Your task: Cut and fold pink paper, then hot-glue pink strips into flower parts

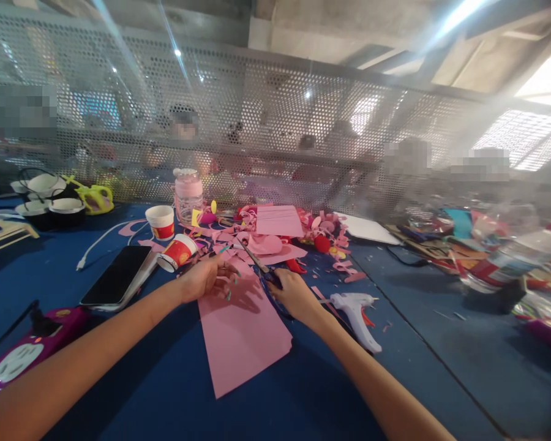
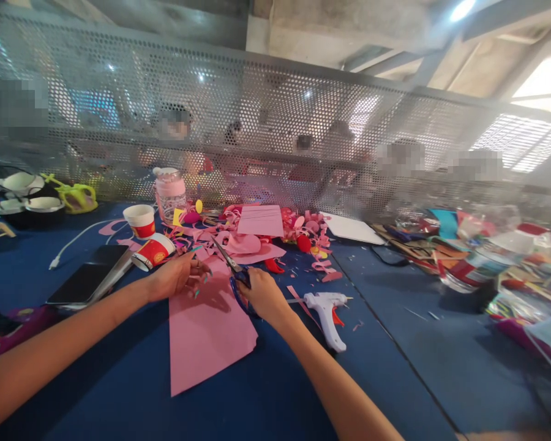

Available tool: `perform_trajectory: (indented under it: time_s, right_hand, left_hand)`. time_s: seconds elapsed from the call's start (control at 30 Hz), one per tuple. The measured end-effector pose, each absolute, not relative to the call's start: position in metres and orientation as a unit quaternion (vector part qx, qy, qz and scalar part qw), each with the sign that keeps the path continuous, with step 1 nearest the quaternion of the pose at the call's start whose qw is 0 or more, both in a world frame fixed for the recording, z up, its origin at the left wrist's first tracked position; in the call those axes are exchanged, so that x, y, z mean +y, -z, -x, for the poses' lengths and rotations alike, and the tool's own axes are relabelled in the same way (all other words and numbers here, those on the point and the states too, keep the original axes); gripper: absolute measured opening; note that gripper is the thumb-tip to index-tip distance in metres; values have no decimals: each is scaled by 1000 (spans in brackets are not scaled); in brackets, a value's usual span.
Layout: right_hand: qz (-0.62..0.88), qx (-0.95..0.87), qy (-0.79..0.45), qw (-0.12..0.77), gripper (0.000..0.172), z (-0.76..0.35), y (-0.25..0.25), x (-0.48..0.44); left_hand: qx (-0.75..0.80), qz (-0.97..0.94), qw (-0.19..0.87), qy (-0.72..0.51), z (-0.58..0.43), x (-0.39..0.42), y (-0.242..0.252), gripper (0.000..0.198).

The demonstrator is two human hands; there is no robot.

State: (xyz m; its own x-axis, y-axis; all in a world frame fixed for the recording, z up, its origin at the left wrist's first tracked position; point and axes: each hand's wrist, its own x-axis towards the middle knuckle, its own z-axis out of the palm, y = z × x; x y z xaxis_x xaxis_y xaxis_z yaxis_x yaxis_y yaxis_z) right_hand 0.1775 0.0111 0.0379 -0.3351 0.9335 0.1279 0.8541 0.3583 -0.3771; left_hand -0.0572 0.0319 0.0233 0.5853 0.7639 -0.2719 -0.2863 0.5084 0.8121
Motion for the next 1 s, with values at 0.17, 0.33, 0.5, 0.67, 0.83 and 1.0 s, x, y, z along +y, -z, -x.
perform_trajectory:
  time_s: [0.17,0.33,0.5,0.67,0.83,1.0]
  right_hand:
    - [554,-817,-81,141,19,-175,-42,7]
    - [587,-801,-28,115,24,-166,-51,-2]
    - [617,-777,10,119,32,-160,-52,-5]
    - [621,-769,46,146,32,-165,-47,1]
    - [617,-766,52,172,25,-171,-44,5]
    - [632,-740,64,219,32,-175,-45,5]
  left_hand:
    - [293,-412,797,-332,49,22,-23,38]
    - [240,-454,827,-228,32,-3,-37,43]
    - [351,-509,749,-237,14,-20,-37,34]
    - [396,-520,696,-298,13,-14,-33,38]
    - [390,-521,692,-312,22,-4,-35,42]
    - [387,-519,699,-305,27,0,-39,39]
